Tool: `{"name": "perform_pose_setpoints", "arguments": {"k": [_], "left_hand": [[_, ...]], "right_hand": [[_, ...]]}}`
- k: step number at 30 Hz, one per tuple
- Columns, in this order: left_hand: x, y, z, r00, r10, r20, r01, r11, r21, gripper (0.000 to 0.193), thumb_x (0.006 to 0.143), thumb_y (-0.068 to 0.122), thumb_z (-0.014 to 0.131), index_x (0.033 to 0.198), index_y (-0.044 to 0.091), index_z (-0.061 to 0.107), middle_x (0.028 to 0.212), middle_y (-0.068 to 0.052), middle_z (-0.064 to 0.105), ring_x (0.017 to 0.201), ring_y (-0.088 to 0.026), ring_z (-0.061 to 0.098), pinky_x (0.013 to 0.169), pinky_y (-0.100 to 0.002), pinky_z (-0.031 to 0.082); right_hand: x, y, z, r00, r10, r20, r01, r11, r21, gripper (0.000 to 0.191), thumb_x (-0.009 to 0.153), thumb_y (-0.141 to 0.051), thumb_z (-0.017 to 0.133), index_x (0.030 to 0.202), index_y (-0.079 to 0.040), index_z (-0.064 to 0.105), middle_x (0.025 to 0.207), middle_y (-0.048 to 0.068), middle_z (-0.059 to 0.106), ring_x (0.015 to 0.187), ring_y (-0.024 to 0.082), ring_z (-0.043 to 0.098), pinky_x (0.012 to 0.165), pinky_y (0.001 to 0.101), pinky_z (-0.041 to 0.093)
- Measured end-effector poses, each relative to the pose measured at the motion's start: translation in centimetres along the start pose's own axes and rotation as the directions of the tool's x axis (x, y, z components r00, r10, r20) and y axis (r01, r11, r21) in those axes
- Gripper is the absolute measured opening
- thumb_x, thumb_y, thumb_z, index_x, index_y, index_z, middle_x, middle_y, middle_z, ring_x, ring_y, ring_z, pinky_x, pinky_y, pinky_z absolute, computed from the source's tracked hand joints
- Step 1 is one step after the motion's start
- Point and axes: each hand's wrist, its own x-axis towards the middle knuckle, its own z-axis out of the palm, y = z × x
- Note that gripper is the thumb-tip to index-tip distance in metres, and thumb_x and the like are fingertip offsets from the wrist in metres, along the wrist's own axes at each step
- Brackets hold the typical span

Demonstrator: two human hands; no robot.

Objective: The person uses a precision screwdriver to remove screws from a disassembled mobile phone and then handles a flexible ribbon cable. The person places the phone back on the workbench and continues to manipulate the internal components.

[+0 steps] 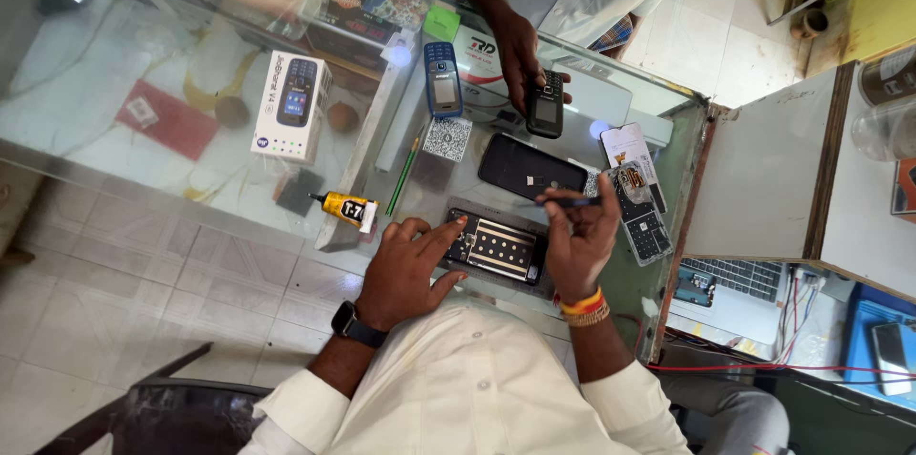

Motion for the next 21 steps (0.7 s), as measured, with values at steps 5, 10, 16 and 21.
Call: {"name": "perform_pose_setpoints", "arguments": {"k": [5, 10, 16, 21], "left_hand": [[0.4, -0.1, 0.6, 1.0, -0.018, 0.018, 0.018, 1.0, 0.008, 0.071, 0.082, 0.031, 0.08, 0.144, 0.006, 0.055, 0.132, -0.007, 0.07, 0.105, -0.029, 0.057, 0.089, -0.043, 0.042], [0.4, -0.2, 0.6, 0.999, -0.044, 0.031, 0.044, 0.999, -0.006, 0.07, 0.082, 0.031, 0.08, 0.143, 0.007, 0.056, 0.132, -0.007, 0.07, 0.105, -0.029, 0.057, 0.088, -0.042, 0.042], [0.8, 0.1, -0.1, 0.999, -0.041, 0.028, 0.041, 0.999, -0.003, 0.069, 0.082, 0.03, 0.079, 0.143, 0.007, 0.056, 0.131, -0.007, 0.071, 0.106, -0.029, 0.057, 0.09, -0.043, 0.043], [-0.1, -0.7, 0.0, 1.0, -0.016, 0.011, 0.016, 1.0, 0.011, 0.071, 0.085, 0.029, 0.079, 0.148, 0.007, 0.054, 0.131, -0.009, 0.069, 0.107, -0.031, 0.056, 0.095, -0.045, 0.044]], "right_hand": [[-1.5, -0.2, 0.3, 0.993, 0.065, 0.101, -0.073, 0.995, 0.072, 0.068, 0.102, 0.008, 0.063, 0.159, -0.001, 0.028, 0.115, 0.021, 0.071, 0.104, 0.022, 0.074, 0.09, 0.0318, 0.062], [-2.0, -0.1, 0.9, 0.984, 0.097, 0.152, -0.114, 0.988, 0.106, 0.07, 0.101, 0.008, 0.063, 0.16, -0.002, 0.025, 0.115, 0.02, 0.072, 0.104, 0.022, 0.074, 0.091, 0.0327, 0.062], [-1.7, -0.4, 1.4, 0.977, 0.081, 0.199, -0.11, 0.984, 0.138, 0.071, 0.1, 0.009, 0.064, 0.159, -0.002, 0.025, 0.116, 0.02, 0.072, 0.105, 0.022, 0.074, 0.092, 0.0332, 0.062], [-2.2, 0.1, 1.5, 0.979, 0.085, 0.184, -0.081, 0.996, -0.029, 0.073, 0.099, 0.008, 0.067, 0.159, -0.003, 0.028, 0.109, 0.017, 0.075, 0.091, 0.019, 0.074, 0.083, 0.0301, 0.06]]}}
